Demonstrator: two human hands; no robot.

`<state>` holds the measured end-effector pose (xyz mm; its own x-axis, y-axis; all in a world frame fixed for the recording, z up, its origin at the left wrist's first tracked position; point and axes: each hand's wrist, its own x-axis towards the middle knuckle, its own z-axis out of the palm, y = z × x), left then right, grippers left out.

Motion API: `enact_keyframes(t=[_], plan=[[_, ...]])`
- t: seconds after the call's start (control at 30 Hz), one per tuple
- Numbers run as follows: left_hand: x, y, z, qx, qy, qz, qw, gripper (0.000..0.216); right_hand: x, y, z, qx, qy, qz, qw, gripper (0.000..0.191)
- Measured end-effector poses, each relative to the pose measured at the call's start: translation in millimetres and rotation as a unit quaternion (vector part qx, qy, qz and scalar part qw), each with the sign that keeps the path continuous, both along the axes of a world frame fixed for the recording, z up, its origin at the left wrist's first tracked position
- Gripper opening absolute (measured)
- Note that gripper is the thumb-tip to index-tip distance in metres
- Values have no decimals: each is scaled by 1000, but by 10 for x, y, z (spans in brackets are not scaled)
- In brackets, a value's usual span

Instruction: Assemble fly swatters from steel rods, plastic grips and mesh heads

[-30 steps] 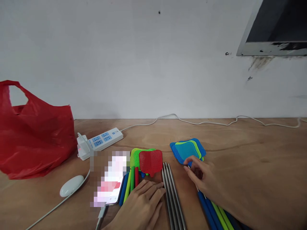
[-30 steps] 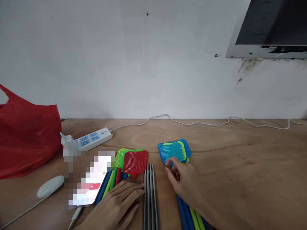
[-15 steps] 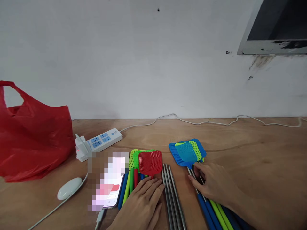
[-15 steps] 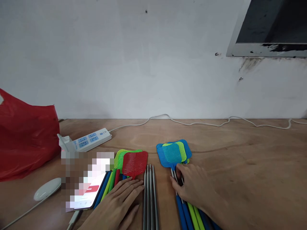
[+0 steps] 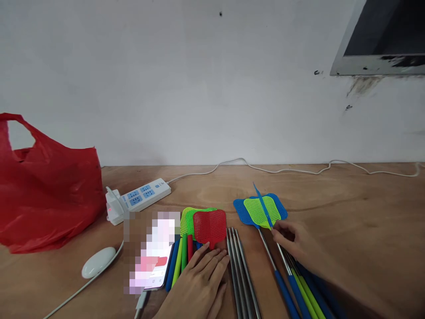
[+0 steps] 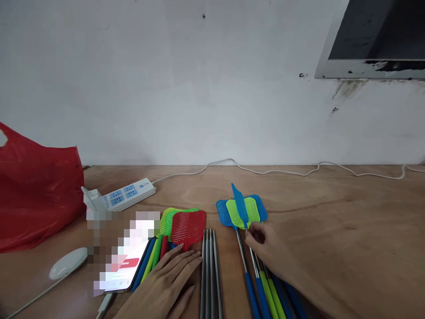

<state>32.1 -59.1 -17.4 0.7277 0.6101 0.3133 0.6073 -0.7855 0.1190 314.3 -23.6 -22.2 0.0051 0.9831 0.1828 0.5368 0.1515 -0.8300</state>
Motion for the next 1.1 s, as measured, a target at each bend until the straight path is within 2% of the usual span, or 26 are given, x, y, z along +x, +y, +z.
enact_keyframes(t=[0.07, 0.13, 0.2, 0.33, 0.5, 0.67, 0.77, 0.93, 1.1], plan=[[5, 0, -2, 2, -7, -1, 1000, 42, 20, -4, 18, -60, 118, -13, 991, 30], [12, 1, -5, 4, -12, -2, 1000, 42, 18, -27, 52, -134, 232, -49, 962, 34], [18, 2, 6, 1, -18, -4, 1000, 42, -6, -59, 106, -184, 322, -54, 927, 36], [23, -7, 95, -44, -54, -12, 997, 35, -84, -111, 199, -197, 431, 15, 881, 30], [21, -33, 201, -138, -136, 6, 981, 21, -194, -154, 161, -176, 501, 35, 847, 24], [51, -55, 171, -218, -148, 48, 964, 32, -300, -205, 156, -181, 521, 21, 834, 27], [89, -67, 118, -212, -122, 64, 968, 27, -344, -227, 183, -176, 523, 21, 834, 29], [114, -77, 34, -203, -101, 79, 971, 33, -382, -249, 189, -173, 504, 10, 846, 33], [66, -75, 66, -199, -104, 79, 971, 30, -387, -257, 197, -141, 494, -18, 858, 34]])
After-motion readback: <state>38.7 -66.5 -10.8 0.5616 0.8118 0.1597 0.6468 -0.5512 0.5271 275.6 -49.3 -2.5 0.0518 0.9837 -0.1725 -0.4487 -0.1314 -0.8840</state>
